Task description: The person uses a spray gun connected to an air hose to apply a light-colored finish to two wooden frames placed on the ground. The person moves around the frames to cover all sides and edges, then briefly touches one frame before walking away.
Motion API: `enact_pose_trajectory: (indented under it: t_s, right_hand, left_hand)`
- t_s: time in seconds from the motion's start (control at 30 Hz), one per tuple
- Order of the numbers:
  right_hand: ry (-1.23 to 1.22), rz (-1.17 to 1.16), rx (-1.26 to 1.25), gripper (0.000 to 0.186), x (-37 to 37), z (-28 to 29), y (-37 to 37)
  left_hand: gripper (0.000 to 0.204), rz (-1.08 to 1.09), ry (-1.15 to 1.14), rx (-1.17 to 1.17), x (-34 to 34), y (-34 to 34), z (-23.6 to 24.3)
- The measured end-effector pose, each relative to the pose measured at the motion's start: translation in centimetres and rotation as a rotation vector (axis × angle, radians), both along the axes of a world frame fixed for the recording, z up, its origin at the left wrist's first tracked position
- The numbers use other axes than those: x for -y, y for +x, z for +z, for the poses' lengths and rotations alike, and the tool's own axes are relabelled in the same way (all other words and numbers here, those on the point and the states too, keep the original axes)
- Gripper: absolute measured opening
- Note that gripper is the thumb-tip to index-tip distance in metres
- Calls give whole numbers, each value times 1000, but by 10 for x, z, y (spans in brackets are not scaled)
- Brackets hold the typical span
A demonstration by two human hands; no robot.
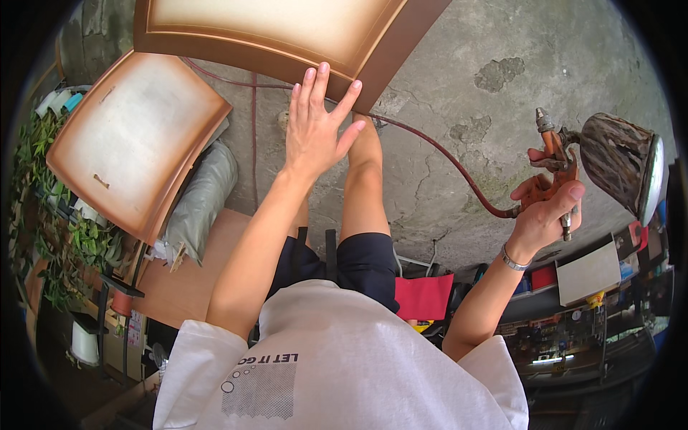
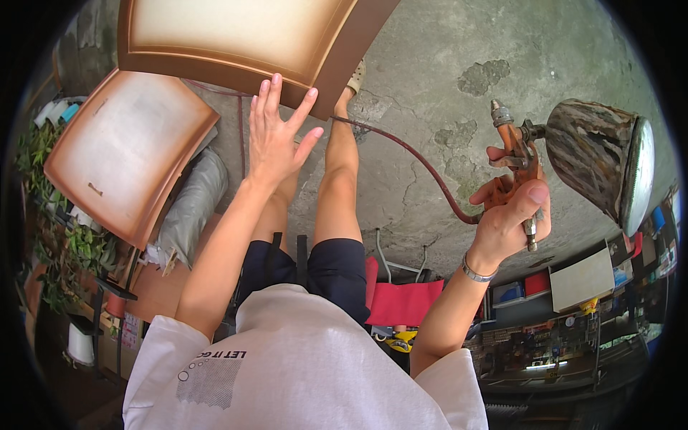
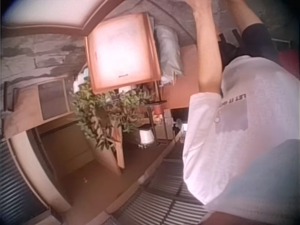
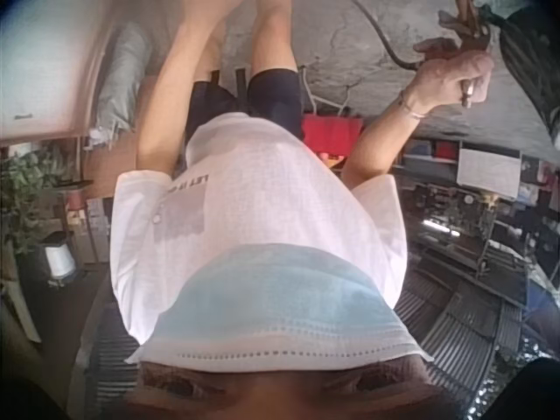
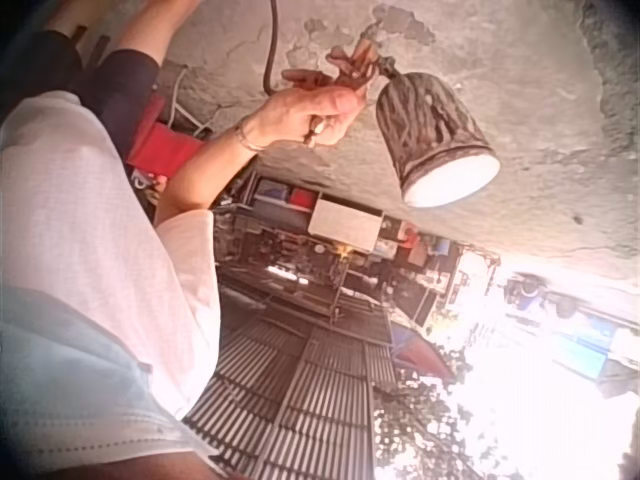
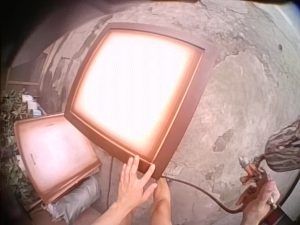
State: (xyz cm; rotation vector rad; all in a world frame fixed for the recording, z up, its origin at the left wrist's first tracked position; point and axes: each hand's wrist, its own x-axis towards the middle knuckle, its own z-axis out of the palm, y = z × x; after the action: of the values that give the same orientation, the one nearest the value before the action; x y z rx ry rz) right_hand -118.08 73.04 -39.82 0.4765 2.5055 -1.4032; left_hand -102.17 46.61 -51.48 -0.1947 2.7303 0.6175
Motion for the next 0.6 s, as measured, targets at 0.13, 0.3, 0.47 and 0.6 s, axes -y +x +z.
enact_pose_trajectory:
  t_s: [0.13, 0.3, 0.47, 0.6]
  right_hand:
    - [-1, 2, -5, 76, 1, 1, 0]
    - [-2, 1, 3, 76, 8, 2, -3]
    - [-23, 3, 7, 75, 12, 4, -2]
    - [-47, 31, 6, 73, 21, 16, -5]
  left_hand:
    - [63, 2, 28, -38, 3, 7, -1]
    - [60, -37, 9, -29, 1, -5, 1]
    - [57, -11, 60, 11, 4, 14, 7]
    - [50, 12, 134, 31, 9, 58, 32]
